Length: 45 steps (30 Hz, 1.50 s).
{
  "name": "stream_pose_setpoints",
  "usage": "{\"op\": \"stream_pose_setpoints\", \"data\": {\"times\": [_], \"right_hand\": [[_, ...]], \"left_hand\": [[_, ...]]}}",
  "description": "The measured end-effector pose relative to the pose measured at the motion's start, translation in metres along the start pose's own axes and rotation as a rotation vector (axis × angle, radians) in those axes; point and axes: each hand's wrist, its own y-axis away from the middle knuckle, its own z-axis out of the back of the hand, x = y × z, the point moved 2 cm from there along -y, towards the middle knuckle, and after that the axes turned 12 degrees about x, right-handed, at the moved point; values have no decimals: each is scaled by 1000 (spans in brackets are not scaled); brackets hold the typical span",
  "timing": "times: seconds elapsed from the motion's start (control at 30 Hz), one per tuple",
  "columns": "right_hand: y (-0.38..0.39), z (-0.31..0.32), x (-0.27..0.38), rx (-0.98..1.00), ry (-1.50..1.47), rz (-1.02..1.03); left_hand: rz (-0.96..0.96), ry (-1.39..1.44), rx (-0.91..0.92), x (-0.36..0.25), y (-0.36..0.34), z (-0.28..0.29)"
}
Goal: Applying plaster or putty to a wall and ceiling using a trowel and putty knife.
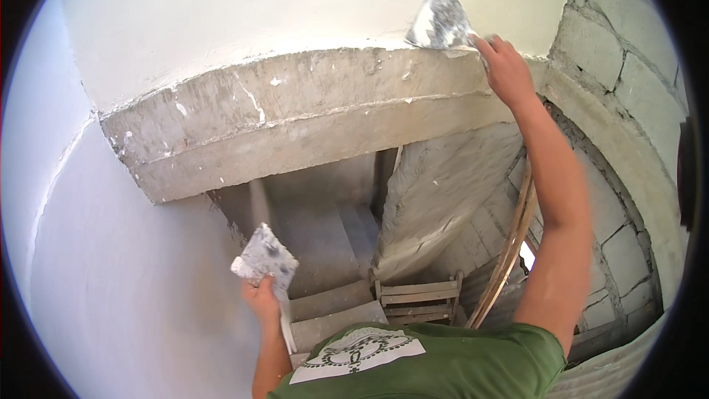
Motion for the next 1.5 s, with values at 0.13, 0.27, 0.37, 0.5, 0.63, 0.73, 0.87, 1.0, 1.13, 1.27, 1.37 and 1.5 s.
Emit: {"op": "stream_pose_setpoints", "data": {"times": [0.13,0.27,0.37,0.5,0.63,0.73,0.87,1.0,1.13,1.27,1.37,1.5], "right_hand": [[64,11,-3,-25,-124,-219],[139,9,8,-56,-429,-342],[153,38,39,-88,-587,-350],[143,67,70,-31,-932,-233],[119,48,132,246,-1332,-15],[115,23,181,219,-1175,162],[110,-11,147,318,-953,-7],[96,21,122,288,-818,-69],[81,101,155,246,-652,269],[76,119,196,150,-400,558],[74,119,210,165,-367,555],[73,115,214,221,-372,546]], "left_hand": [[-616,-566,16,-98,-40,3],[-912,-676,-33,-203,-101,-22],[-704,-203,55,-233,-122,-43],[-412,543,398,-198,-141,-78],[61,787,707,-135,-127,-122],[150,837,684,-118,-100,-149],[121,1094,766,-127,-89,-114],[-300,651,364,-164,-95,-76],[-412,453,242,-176,-104,-60],[-447,366,217,-180,-101,-61],[-466,262,190,-183,-90,-74],[-415,259,304,-177,-85,-78]]}}
